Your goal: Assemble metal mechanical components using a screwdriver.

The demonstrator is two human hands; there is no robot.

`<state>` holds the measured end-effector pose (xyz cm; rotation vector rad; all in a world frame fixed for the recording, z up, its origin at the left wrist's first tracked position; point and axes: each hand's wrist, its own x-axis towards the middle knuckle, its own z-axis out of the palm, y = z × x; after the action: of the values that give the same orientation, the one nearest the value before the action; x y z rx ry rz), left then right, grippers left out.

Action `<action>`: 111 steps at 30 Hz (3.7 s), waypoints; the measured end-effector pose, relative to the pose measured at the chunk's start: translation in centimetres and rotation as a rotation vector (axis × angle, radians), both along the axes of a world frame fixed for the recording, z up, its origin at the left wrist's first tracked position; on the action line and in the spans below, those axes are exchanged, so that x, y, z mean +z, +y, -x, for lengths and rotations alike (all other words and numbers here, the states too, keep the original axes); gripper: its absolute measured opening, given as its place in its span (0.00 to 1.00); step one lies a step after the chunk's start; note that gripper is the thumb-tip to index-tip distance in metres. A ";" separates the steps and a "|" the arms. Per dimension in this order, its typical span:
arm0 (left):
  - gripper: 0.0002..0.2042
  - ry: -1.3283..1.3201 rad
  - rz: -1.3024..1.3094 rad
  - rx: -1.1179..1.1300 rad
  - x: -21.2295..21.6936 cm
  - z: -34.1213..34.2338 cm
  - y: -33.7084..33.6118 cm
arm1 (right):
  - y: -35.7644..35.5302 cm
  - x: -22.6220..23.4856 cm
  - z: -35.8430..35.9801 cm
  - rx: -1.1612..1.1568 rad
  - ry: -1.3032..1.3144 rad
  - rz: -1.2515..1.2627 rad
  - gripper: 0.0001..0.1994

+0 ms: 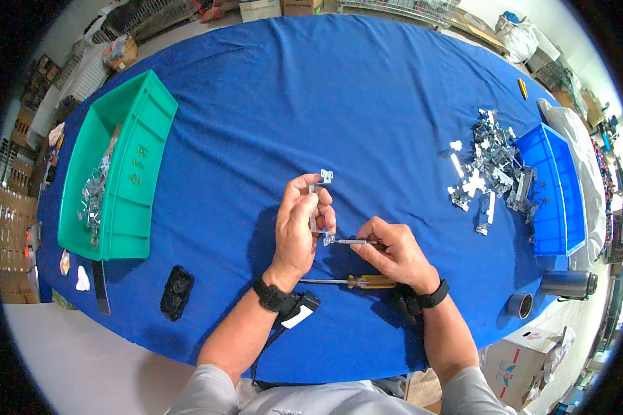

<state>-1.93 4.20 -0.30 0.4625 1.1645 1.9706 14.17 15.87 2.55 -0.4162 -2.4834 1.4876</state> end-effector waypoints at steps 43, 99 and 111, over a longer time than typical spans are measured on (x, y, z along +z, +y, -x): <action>0.16 -0.040 -0.015 0.143 0.1 0.9 -0.2 | -1.5 -1.5 1.0 0.162 -0.024 -0.581 0.10; 0.07 0.200 0.340 -0.082 0.6 -1.9 0.1 | 0.3 -1.5 -0.6 -0.454 0.305 -0.101 0.05; 0.09 0.202 0.334 -0.087 0.4 -2.0 0.1 | 0.5 -1.5 -0.6 -0.418 0.307 -0.151 0.05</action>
<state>0.05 4.26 0.07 0.5336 1.5411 1.6417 14.76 16.35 1.09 -0.5858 -2.0892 1.0979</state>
